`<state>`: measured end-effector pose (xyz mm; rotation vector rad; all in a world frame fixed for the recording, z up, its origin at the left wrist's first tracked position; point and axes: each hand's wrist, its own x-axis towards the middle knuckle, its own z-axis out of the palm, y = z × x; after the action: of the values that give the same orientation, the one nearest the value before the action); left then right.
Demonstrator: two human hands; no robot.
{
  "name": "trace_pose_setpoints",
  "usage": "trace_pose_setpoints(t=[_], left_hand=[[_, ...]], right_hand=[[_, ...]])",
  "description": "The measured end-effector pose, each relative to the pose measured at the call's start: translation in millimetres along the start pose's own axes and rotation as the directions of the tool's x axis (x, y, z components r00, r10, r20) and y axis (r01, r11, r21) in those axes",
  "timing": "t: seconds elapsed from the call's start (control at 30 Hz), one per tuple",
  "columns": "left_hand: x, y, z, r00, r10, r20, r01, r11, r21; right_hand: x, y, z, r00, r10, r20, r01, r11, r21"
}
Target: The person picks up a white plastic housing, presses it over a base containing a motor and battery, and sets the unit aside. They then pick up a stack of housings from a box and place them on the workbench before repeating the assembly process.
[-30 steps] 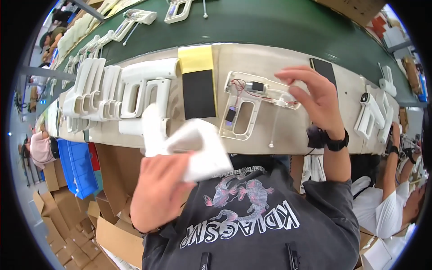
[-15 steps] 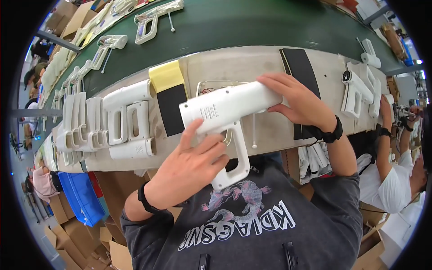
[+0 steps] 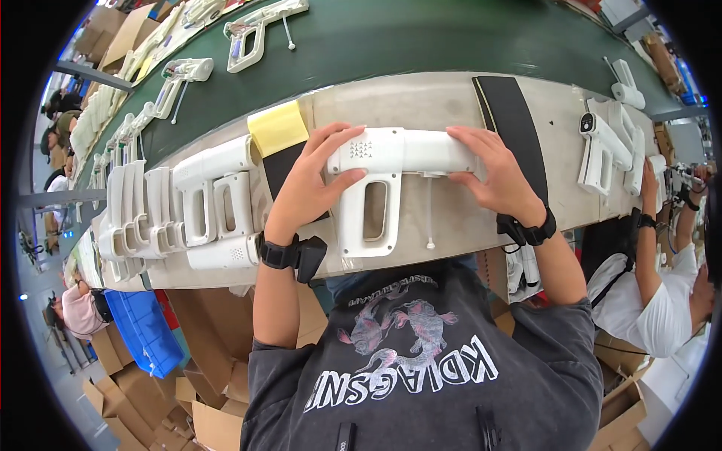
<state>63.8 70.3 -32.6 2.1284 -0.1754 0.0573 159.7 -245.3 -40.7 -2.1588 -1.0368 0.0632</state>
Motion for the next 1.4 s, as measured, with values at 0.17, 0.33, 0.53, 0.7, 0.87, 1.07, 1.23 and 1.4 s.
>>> trace_pose_setpoints(t=[0.17, 0.33, 0.53, 0.7, 0.87, 1.07, 1.23, 1.4], left_hand=[[-5, -11, 3, 1.0, 0.005, -0.012, -0.005, 1.0, 0.03], [-8, -18, 14, 1.0, -0.021, 0.0, 0.021, 0.999, 0.042], [-1, -4, 10, 0.991, -0.133, 0.018, 0.132, 0.989, 0.072], [18, 2, -1, 0.965, -0.193, 0.176, 0.177, 0.979, 0.102], [13, 4, -9, 0.976, -0.089, 0.198, 0.082, 0.996, 0.042], [8, 71, 1, 1.0, -0.008, 0.02, 0.014, 0.946, -0.322], [32, 109, 4, 0.957, 0.228, -0.178, -0.185, 0.956, 0.226], [14, 85, 3, 0.947, 0.149, -0.285, -0.238, 0.921, -0.309]], right_hand=[[1, 3, 5, 1.0, -0.019, 0.025, 0.019, 1.0, -0.005], [-2, 14, 16, 0.999, -0.017, 0.05, 0.018, 1.0, -0.004], [-1, 30, 14, 0.994, -0.026, 0.11, 0.029, 0.999, -0.022], [12, 27, -1, 0.954, 0.142, 0.265, -0.188, 0.97, 0.157], [7, 19, -12, 0.922, 0.125, 0.367, -0.263, 0.897, 0.356], [-26, -16, -63, 0.881, 0.195, 0.431, -0.446, 0.644, 0.621], [-90, -12, -114, 0.817, 0.555, 0.159, -0.437, 0.414, 0.799], [-147, 59, -164, 0.607, 0.782, -0.146, -0.125, 0.275, 0.953]])
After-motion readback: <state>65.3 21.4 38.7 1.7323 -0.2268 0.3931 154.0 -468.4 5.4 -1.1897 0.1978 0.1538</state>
